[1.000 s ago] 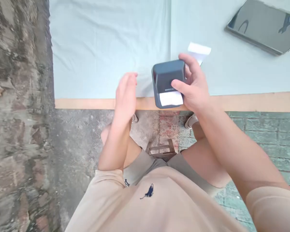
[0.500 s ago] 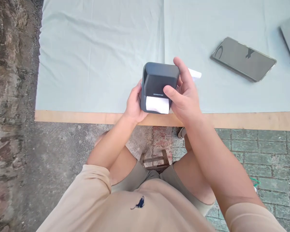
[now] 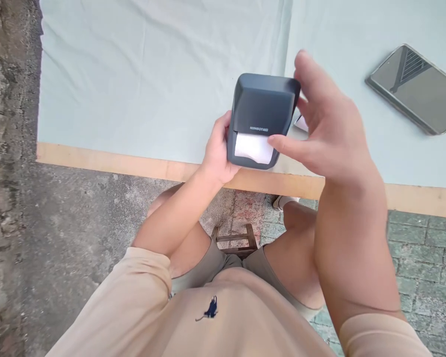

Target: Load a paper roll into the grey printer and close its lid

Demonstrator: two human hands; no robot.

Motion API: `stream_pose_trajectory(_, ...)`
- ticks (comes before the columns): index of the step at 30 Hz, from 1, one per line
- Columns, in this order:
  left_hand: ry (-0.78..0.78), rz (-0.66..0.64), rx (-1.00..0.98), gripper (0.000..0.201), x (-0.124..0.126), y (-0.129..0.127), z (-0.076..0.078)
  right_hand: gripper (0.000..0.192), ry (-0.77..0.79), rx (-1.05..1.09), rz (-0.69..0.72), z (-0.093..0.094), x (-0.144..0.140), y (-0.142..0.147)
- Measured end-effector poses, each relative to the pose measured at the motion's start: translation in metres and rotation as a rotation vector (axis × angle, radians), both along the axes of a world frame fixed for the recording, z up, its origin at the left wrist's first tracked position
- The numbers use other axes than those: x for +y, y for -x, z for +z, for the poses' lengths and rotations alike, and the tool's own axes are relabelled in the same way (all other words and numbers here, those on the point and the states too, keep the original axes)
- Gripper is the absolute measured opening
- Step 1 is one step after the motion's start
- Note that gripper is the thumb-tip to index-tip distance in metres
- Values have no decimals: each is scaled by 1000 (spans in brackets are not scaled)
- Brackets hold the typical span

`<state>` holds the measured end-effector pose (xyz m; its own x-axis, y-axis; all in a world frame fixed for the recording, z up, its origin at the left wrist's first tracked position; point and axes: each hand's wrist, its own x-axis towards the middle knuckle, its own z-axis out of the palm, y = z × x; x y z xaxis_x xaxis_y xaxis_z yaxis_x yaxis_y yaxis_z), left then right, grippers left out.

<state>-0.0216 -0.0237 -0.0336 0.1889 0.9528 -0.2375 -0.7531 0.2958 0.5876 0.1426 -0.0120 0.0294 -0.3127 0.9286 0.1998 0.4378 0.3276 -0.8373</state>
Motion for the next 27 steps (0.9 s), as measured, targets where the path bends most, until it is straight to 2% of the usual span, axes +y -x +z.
stream_pose_trajectory(3, 3, -25, -42, 37, -1, 2, 4, 24, -294, 26, -263, 11, -2, 6)
stream_pose_trajectory(4, -6, -57, -71, 40, -2, 2, 5, 18, -388, 58, -372, 13, -2, 10)
stream_pose_trajectory(6, -41, -114, -96, 45, -4, 3, 6, 25, -457, 99, -481, 15, -2, 17)
stream_pose_trajectory(10, -87, -114, -20, 34, -6, 2, 1, 16, -350, 26, -362, 18, -2, 22)
stream_pose_trajectory(14, -79, -122, -27, 31, -7, 0, 0, 6, -273, -388, -266, 25, -2, 20)
stream_pose_trajectory(16, -92, -133, -18, 27, -8, 0, 3, 15, -163, -594, -200, 28, -1, 20)
stream_pose_trajectory(18, -118, -149, 27, 21, -8, 0, 7, 27, -63, -711, -154, 28, 0, 23)
stream_pose_trajectory(23, -103, -158, 87, 17, -10, -1, 11, 36, 38, -747, -194, 32, 2, 31)
stream_pose_trajectory(27, -28, -141, 32, 21, -9, -2, 11, 36, -50, -591, -219, 44, -9, 17)
